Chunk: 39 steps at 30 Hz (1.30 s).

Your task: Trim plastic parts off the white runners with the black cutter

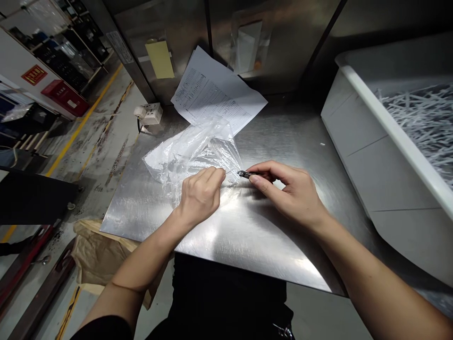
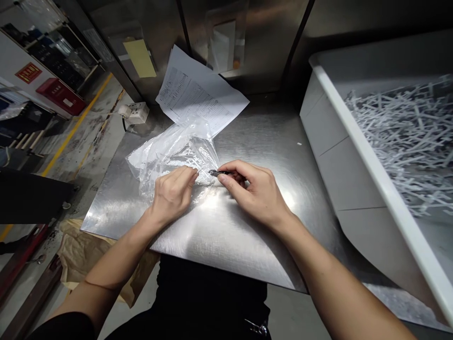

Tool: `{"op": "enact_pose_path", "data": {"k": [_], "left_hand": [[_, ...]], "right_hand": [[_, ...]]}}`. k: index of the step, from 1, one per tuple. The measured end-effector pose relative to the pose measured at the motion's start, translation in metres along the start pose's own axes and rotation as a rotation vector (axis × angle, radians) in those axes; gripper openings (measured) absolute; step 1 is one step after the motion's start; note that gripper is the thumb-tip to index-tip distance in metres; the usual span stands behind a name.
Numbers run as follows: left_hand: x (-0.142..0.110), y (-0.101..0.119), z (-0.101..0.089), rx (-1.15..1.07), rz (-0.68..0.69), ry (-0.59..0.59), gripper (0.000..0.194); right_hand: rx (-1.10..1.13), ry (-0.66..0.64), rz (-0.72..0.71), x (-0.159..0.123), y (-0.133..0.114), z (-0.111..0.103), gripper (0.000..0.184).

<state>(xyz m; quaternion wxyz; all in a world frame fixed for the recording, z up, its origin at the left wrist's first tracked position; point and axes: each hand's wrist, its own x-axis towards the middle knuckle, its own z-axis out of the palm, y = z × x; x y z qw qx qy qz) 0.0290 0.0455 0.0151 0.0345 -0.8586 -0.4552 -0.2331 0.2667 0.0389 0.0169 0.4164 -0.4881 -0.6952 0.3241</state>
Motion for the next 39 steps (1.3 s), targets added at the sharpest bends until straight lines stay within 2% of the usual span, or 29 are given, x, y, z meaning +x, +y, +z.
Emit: {"op": "enact_pose_path", "data": {"k": [5,9,16,21,26,30,39], "left_hand": [[-0.001,-0.001,0.001,0.018,0.012,-0.013,0.024],[-0.001,-0.002,0.0,0.022,0.002,-0.024,0.023],[-0.002,0.0,-0.001,0.097,-0.067,-0.197,0.022],[-0.001,0.0,0.001,0.118,-0.071,-0.264,0.021],[0.0,0.001,-0.002,0.122,-0.077,-0.266,0.022],[0.0,0.001,-0.002,0.111,-0.064,-0.24,0.022],[-0.001,0.0,-0.001,0.112,-0.057,-0.198,0.027]], "right_hand": [[-0.003,0.006,-0.023,0.0,0.002,0.001,0.015],[0.022,-0.008,0.021,0.0,0.003,0.003,0.017],[0.174,-0.092,0.192,0.002,0.015,0.015,0.028],[0.182,-0.125,0.237,0.003,0.018,0.015,0.032],[0.196,-0.08,0.214,0.003,0.009,0.008,0.03],[0.209,-0.09,0.139,0.002,0.001,0.002,0.022],[0.142,-0.109,0.097,0.001,0.001,0.001,0.018]]}}
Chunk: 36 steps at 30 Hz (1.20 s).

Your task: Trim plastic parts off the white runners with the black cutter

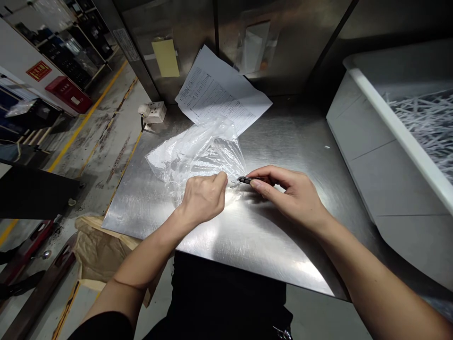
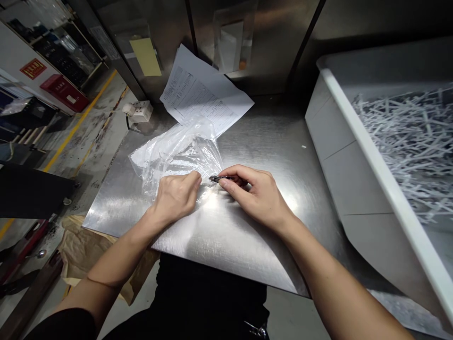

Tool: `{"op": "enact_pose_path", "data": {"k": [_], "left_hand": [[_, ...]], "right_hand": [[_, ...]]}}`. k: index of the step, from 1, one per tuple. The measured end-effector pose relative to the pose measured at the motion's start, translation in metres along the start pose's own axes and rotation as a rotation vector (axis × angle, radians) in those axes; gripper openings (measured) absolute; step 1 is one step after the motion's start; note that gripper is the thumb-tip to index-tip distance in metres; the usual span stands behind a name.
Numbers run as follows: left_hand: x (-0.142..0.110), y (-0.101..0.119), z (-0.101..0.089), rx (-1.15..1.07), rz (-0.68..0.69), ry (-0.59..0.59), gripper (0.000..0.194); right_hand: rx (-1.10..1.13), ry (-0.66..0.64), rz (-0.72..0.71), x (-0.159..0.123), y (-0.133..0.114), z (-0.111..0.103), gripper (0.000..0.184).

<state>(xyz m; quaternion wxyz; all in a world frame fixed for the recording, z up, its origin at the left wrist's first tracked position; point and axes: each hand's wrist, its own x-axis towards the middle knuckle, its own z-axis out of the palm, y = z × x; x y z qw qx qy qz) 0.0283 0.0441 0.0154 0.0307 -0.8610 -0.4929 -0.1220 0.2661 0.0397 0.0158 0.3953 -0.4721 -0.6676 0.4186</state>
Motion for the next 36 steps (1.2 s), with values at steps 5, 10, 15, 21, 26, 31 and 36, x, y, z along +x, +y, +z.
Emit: {"op": "enact_pose_path", "data": {"k": [5,10,15,21,26,31,36], "left_hand": [[0.0003,0.0012,-0.0016,0.014,0.007,-0.008,0.029],[0.0009,0.0014,-0.0008,0.034,0.017,0.029,0.023],[0.0013,0.0005,0.0015,0.065,0.017,0.032,0.021],[0.0028,0.0027,0.0001,0.06,-0.017,-0.105,0.021],[0.0042,0.0041,-0.0023,0.025,-0.061,-0.209,0.028],[0.0034,0.0026,-0.0042,-0.032,-0.078,-0.241,0.034],[0.0033,0.0025,-0.0047,-0.044,-0.085,-0.26,0.034]], "right_hand": [[-0.022,-0.001,-0.007,0.0,-0.0017,0.0007,0.017],[-0.01,-0.031,0.027,0.0006,-0.0003,-0.0008,0.021],[-0.01,-0.07,0.064,0.0015,0.0033,-0.0008,0.025],[0.01,-0.066,0.129,0.0013,0.0073,0.0031,0.03],[0.023,-0.071,0.166,0.0017,0.0045,0.0035,0.032],[0.032,-0.075,0.177,0.0012,0.002,0.0009,0.034],[0.016,-0.08,0.169,0.001,0.0033,-0.0006,0.034]]}}
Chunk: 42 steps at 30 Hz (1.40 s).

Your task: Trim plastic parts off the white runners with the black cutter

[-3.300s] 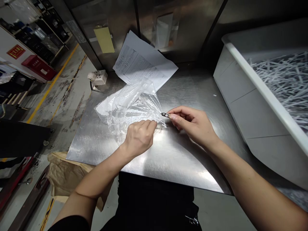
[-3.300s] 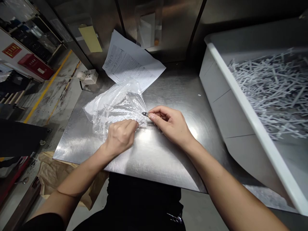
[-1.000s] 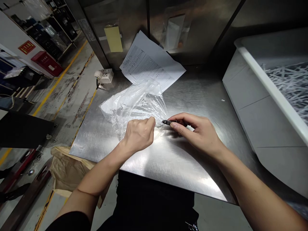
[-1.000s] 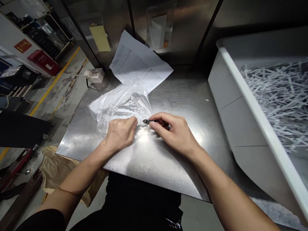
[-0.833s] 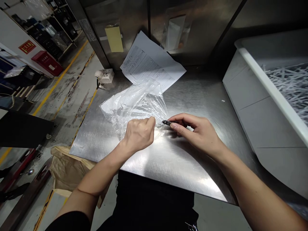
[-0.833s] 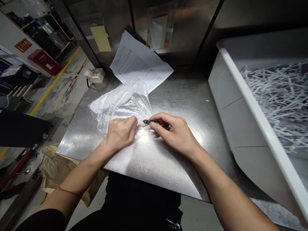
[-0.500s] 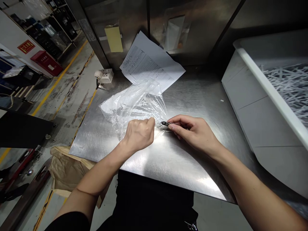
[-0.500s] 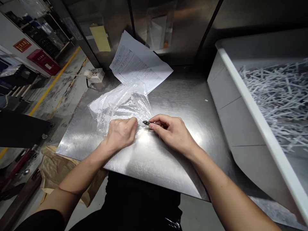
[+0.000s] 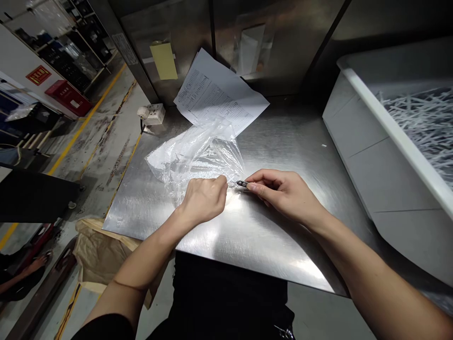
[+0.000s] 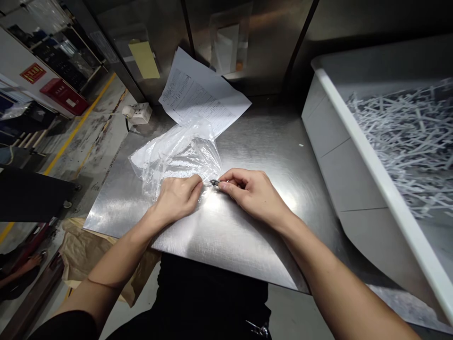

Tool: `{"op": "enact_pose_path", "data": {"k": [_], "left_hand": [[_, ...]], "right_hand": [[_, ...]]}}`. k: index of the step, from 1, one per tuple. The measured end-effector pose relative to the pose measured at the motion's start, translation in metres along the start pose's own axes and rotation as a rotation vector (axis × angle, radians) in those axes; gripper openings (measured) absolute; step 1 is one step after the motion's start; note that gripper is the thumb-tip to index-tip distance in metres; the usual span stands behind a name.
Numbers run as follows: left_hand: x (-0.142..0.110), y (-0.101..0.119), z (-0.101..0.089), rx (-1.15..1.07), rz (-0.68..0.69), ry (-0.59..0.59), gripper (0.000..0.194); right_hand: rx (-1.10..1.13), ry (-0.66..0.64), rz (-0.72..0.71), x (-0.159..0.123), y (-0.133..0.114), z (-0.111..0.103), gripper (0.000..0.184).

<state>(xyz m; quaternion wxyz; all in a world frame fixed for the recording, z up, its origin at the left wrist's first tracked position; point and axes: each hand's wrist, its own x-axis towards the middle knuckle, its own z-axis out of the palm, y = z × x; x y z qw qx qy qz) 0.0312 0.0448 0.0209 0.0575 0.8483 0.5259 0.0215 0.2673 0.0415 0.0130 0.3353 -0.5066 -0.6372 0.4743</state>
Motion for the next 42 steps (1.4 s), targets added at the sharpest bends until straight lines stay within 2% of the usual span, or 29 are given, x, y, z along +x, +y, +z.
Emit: {"op": "enact_pose_path", "data": {"k": [8,18,24,30,37,42], "left_hand": [[0.0,0.0,-0.001,-0.033,0.001,-0.003,0.034],[-0.002,0.0,0.0,-0.073,0.042,0.1,0.03],[-0.003,-0.002,-0.001,-0.071,0.084,0.138,0.031],[-0.004,0.001,0.005,-0.083,0.326,0.336,0.028],[-0.004,0.002,0.01,-0.051,0.403,0.431,0.022],[-0.003,0.002,0.01,-0.011,0.407,0.406,0.022]], "right_hand": [[0.019,-0.005,0.002,0.001,-0.002,0.0,0.04],[0.221,-0.083,0.069,0.004,-0.003,-0.003,0.041],[0.187,0.026,-0.003,0.003,-0.004,-0.001,0.031],[0.134,0.166,-0.106,0.001,-0.002,0.001,0.025],[0.028,0.184,-0.13,0.0,-0.003,0.001,0.024],[-0.014,0.175,-0.136,-0.001,-0.003,0.0,0.024]]}}
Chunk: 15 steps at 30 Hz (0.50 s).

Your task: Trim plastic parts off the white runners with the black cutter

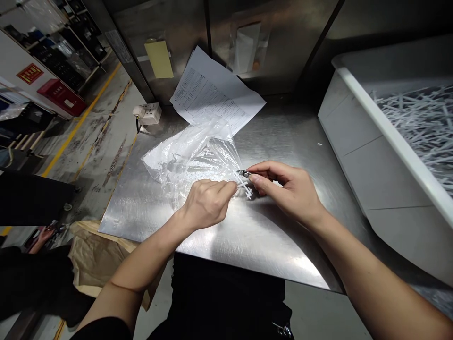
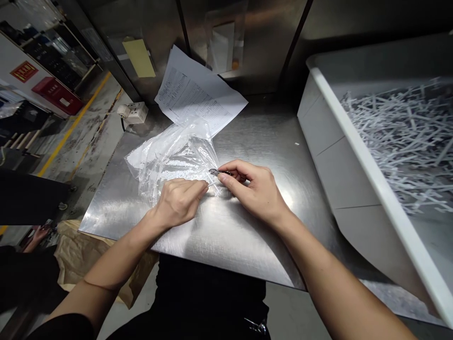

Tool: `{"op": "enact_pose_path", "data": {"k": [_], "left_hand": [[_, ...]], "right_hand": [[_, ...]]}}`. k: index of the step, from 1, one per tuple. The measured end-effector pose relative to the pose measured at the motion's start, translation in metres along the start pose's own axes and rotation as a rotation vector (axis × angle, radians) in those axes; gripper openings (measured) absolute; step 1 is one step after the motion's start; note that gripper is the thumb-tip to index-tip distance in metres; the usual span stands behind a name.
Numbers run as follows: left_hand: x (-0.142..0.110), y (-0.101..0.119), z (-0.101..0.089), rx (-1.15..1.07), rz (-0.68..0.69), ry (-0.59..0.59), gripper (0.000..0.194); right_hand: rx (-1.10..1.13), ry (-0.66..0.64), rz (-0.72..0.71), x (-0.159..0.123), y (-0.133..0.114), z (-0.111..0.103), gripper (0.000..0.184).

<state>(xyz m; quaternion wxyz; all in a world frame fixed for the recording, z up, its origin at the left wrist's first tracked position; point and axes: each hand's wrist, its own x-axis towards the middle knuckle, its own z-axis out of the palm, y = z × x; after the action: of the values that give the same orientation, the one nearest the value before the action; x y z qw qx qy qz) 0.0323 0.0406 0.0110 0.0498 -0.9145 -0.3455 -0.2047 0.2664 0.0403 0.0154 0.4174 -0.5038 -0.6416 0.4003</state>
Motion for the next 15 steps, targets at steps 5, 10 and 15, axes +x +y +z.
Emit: {"op": "enact_pose_path", "data": {"k": [5,10,15], "left_hand": [[0.0011,-0.0002,-0.001,0.008,0.03,-0.008,0.026],[0.0011,-0.001,-0.0002,-0.014,0.047,0.002,0.027],[-0.0007,0.0027,0.0039,-0.041,-0.005,-0.057,0.024]], "right_hand": [[-0.076,0.021,-0.04,-0.001,-0.0007,-0.0001,0.022],[-0.038,0.019,-0.035,-0.0028,-0.0019,0.0025,0.02],[-0.013,-0.003,0.032,-0.0027,0.0023,0.0078,0.024]]}}
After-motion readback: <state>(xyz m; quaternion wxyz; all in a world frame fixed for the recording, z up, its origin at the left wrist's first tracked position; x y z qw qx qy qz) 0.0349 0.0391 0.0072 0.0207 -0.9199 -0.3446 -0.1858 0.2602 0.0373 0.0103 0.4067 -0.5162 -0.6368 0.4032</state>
